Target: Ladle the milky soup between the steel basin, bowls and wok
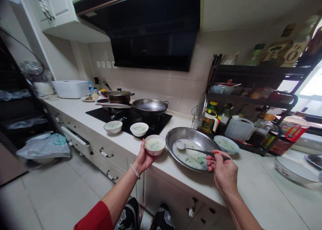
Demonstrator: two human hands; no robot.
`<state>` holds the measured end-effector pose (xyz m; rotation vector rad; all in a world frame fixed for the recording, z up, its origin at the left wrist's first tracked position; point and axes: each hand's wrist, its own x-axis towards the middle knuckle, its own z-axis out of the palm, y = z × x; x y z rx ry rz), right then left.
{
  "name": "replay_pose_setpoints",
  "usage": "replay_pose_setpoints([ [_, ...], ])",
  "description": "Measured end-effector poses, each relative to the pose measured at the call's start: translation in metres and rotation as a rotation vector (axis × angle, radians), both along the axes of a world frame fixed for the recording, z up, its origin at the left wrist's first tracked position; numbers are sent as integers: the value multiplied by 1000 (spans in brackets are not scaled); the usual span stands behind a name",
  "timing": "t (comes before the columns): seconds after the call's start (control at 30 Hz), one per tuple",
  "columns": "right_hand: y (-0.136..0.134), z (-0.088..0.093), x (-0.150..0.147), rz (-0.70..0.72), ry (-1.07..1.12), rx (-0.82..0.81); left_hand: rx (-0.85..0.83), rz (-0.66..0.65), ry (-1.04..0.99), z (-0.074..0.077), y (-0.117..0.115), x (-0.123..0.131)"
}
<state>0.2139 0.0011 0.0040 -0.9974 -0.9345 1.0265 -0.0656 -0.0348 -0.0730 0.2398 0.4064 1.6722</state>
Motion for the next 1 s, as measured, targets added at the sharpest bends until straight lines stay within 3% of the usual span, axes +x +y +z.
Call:
replay_pose_setpoints([
  [1.0, -12, 9, -13, 55, 9, 2, 6, -6, 5, 0, -1, 0],
])
